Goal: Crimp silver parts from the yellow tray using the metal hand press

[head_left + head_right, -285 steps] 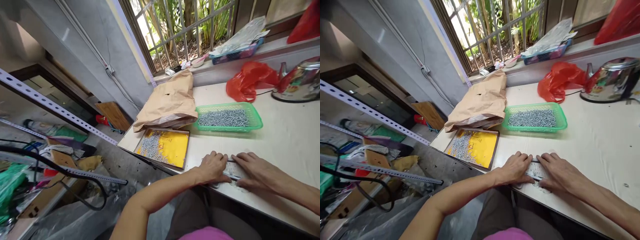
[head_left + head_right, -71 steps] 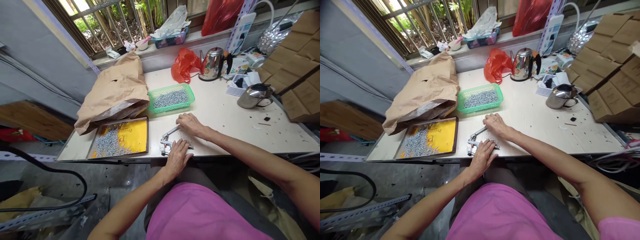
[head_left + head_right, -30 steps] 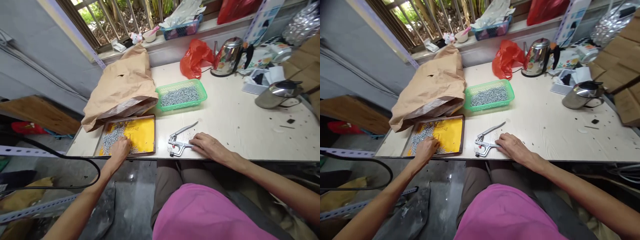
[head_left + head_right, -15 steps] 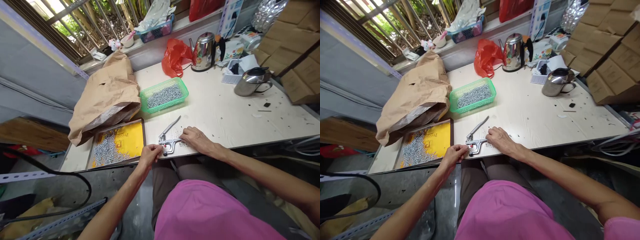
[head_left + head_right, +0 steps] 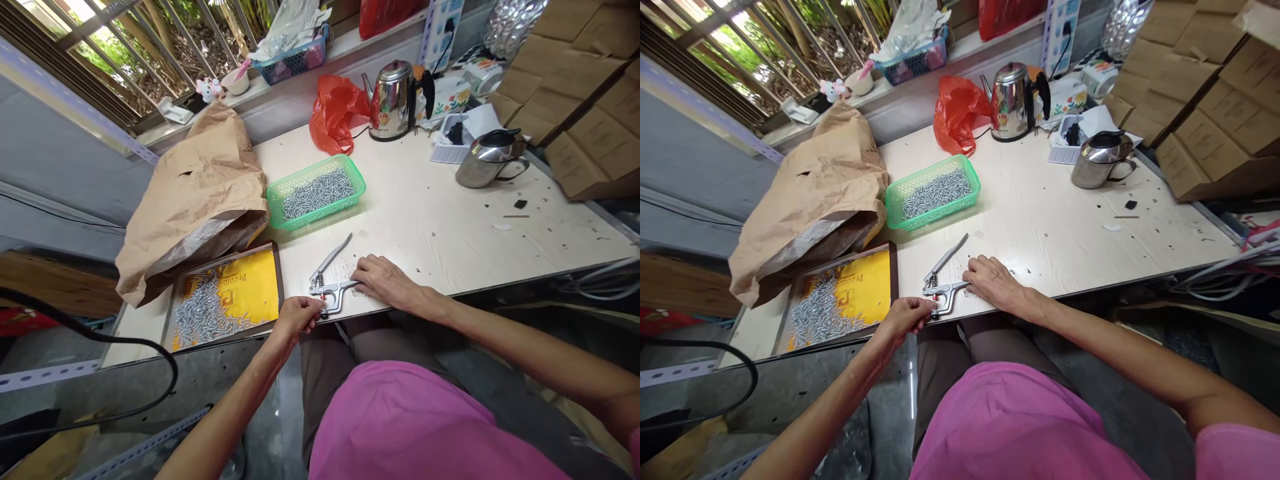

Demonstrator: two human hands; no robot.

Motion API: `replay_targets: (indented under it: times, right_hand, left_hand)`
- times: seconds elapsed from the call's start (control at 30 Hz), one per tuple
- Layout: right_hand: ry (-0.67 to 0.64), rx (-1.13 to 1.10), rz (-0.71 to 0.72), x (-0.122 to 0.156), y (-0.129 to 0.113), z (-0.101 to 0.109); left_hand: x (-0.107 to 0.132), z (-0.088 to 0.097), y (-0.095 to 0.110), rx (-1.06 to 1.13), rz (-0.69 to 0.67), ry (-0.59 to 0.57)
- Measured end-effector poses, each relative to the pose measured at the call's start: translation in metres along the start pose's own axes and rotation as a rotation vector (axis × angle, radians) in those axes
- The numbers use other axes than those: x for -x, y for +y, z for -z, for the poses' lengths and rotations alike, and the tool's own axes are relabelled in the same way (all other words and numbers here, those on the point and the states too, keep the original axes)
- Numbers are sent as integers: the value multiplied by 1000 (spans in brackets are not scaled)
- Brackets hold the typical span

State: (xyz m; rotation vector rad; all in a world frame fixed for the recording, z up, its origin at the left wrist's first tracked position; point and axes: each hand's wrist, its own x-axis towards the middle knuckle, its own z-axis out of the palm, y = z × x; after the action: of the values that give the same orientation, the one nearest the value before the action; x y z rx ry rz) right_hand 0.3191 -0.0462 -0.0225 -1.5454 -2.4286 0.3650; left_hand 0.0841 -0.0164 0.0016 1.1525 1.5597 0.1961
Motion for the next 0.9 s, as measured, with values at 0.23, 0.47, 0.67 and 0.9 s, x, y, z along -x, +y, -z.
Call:
replay_targets:
  times: [0.23, 0.47, 0.67, 0.9]
  right_hand:
    - [-141, 33, 157, -36, 25, 18]
    - [-250, 68, 206, -62, 32, 20]
    - [-242, 64, 177, -53, 23, 25]
    - [-153, 33, 142, -38, 16, 23]
  left_hand:
    - [4, -1, -2, -25, 4, -41]
    - [5, -2, -4, -11, -4, -30]
    - [2, -3, -6, -13, 0, -14]
    - [15, -5, -8, -440, -243, 188]
